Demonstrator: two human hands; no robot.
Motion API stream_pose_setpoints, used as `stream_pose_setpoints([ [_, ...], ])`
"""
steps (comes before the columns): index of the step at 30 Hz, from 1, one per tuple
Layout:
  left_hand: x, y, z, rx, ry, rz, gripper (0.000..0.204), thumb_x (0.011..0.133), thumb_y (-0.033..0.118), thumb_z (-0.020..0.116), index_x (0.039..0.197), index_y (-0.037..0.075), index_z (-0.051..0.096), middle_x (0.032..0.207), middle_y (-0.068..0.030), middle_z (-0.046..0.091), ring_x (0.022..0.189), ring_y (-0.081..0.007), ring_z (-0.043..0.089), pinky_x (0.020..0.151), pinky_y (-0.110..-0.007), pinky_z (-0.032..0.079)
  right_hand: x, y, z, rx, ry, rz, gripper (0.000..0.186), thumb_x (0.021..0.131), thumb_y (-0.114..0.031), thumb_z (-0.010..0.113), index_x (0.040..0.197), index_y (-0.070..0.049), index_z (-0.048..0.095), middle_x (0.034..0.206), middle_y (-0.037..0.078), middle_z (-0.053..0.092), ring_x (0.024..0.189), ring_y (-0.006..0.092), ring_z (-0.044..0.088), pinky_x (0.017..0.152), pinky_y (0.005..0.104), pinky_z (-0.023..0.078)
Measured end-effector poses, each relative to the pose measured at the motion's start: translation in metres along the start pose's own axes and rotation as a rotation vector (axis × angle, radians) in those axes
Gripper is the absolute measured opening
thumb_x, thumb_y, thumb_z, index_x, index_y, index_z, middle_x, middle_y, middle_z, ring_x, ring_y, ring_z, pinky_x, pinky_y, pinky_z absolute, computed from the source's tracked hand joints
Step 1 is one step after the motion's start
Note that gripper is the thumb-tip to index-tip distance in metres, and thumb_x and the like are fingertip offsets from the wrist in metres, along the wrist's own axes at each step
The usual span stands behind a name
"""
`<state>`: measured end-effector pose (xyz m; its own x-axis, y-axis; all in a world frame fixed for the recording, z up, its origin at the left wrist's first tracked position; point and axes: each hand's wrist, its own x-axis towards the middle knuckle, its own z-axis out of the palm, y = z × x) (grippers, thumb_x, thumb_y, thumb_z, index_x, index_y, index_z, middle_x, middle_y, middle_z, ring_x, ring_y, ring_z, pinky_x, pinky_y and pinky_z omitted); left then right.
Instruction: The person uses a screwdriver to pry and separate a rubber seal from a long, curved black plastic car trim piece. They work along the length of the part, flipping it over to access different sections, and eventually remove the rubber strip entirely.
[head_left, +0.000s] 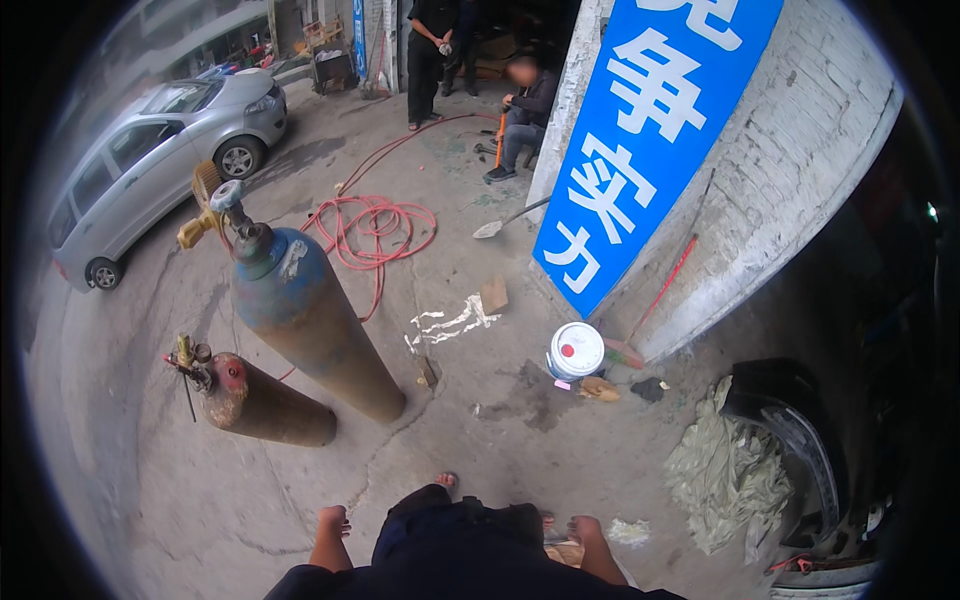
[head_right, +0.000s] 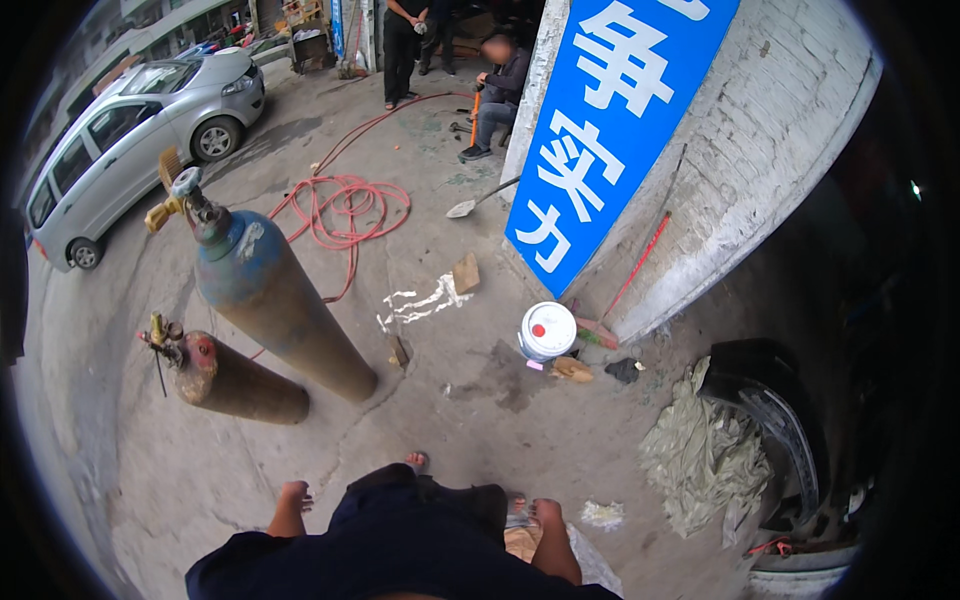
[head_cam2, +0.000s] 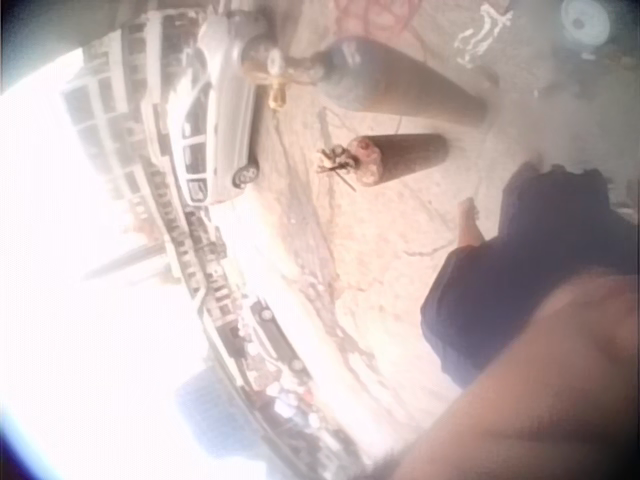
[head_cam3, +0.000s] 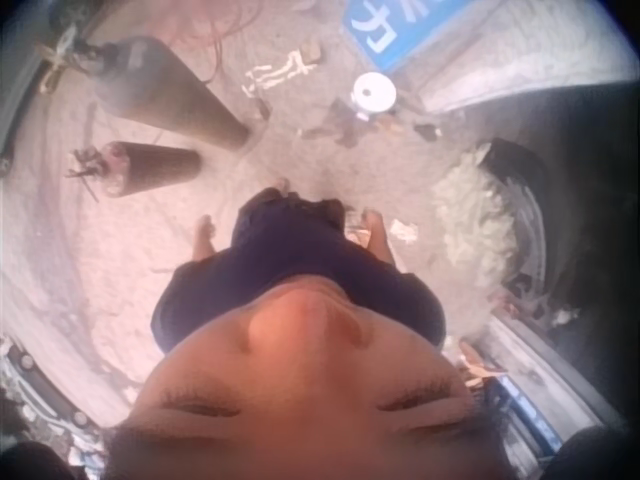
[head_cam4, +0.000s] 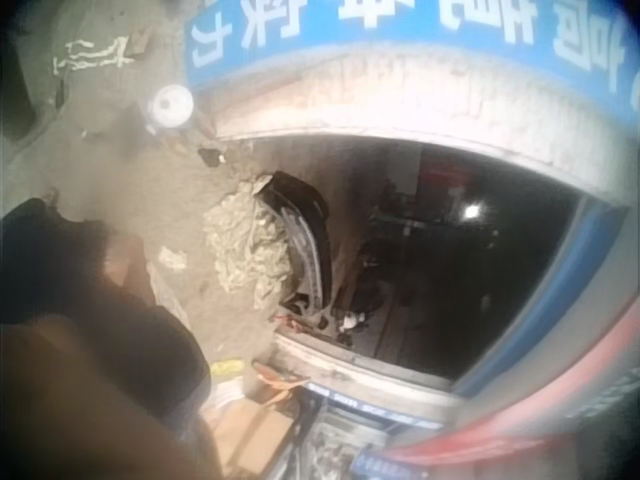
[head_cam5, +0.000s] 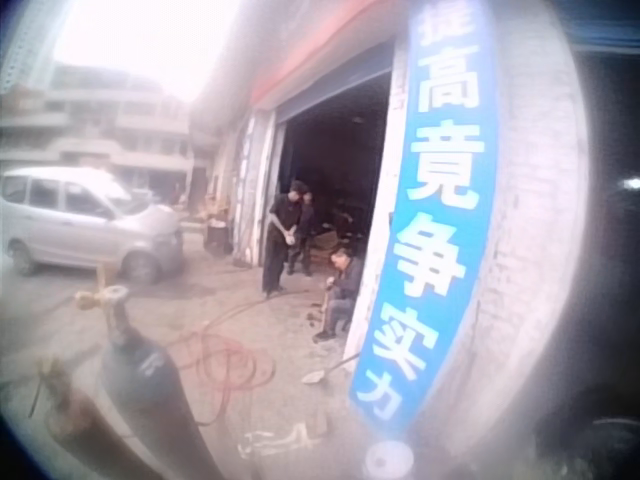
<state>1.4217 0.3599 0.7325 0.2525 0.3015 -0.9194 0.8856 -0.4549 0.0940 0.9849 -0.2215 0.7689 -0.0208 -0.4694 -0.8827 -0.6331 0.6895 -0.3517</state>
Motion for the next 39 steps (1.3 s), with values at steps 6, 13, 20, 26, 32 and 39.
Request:
stream_pose_setpoints([
  [6, 0.005, -0.013, 0.007, 0.14, -0.003, -0.045, 0.039, 0.103, 0.039, 0.056, 0.128, 0.009, 0.058, 0.11, -0.0168, 0.075, 0.09, -0.0382, 0.076, 0.074, -0.056, 0.061, 0.007, 0.078, 0.0, 0.105, -0.052, 0.148, 0.012, 0.105, -0.017, 0.055, 0.103, -0.009, 0.064, 0.088, 0.009, 0.065, 0.065, 0.0214, 0.059, 0.077, 0.0437, 0.061],
  [13, 0.031, 0.017, 0.041, 0.38, -0.06, -0.106, 0.033, 0.104, 0.033, 0.05, 0.109, 0.003, 0.063, 0.092, -0.0171, 0.074, 0.075, -0.0342, 0.076, 0.067, -0.054, 0.062, -0.021, 0.13, -0.005, 0.298, -0.142, 0.201, 0.018, 0.108, -0.022, 0.05, 0.115, -0.012, 0.063, 0.087, 0.008, 0.061, 0.067, 0.0202, 0.054, 0.088, 0.0506, 0.058],
  [20, -0.015, 0.183, 0.177, 1.15, 0.01, 0.515, 0.045, 0.097, 0.024, 0.06, 0.134, 0.001, 0.073, 0.135, -0.02, 0.074, 0.125, -0.0322, 0.073, 0.105, -0.045, 0.058, -0.056, 0.132, -0.011, 0.243, -0.043, 0.209, 0.026, 0.108, -0.02, 0.053, 0.129, -0.007, 0.061, 0.113, 0.011, 0.068, 0.095, 0.0242, 0.068, 0.088, 0.0463, 0.058],
  [26, -0.161, 0.275, 0.338, 0.558, -0.468, 0.651, 0.043, 0.098, 0.029, 0.065, 0.13, 0.0, 0.07, 0.118, -0.0192, 0.078, 0.1, -0.0322, 0.077, 0.087, -0.046, 0.062, -0.077, 0.161, -0.035, -0.341, -0.247, -0.281, 0.042, 0.108, -0.022, 0.054, 0.145, -0.002, 0.054, 0.139, 0.015, 0.066, 0.125, 0.0297, 0.068, 0.1, 0.0476, 0.059],
  [32, -0.196, 0.231, 0.342, 0.099, -0.879, 0.951, 0.035, 0.101, 0.025, 0.067, 0.127, 0.001, 0.068, 0.108, -0.0131, 0.076, 0.088, -0.0231, 0.074, 0.075, -0.037, 0.06, -0.088, 0.133, -0.013, 0.187, -0.066, 0.115, 0.046, 0.111, -0.031, 0.045, 0.145, -0.002, 0.054, 0.139, 0.02, 0.064, 0.126, 0.0386, 0.066, 0.108, 0.0587, 0.056],
  [39, 0.009, 0.133, 0.079, 0.198, -0.064, 0.258, 0.028, 0.105, 0.023, 0.054, 0.122, 0.003, 0.062, 0.096, -0.0198, 0.073, 0.074, -0.0321, 0.07, 0.061, -0.048, 0.059, -0.062, 0.115, -0.02, 0.138, -0.098, 0.074, 0.042, 0.113, -0.026, 0.045, 0.146, -0.003, 0.055, 0.135, 0.017, 0.066, 0.121, 0.0326, 0.068, 0.105, 0.052, 0.058],
])
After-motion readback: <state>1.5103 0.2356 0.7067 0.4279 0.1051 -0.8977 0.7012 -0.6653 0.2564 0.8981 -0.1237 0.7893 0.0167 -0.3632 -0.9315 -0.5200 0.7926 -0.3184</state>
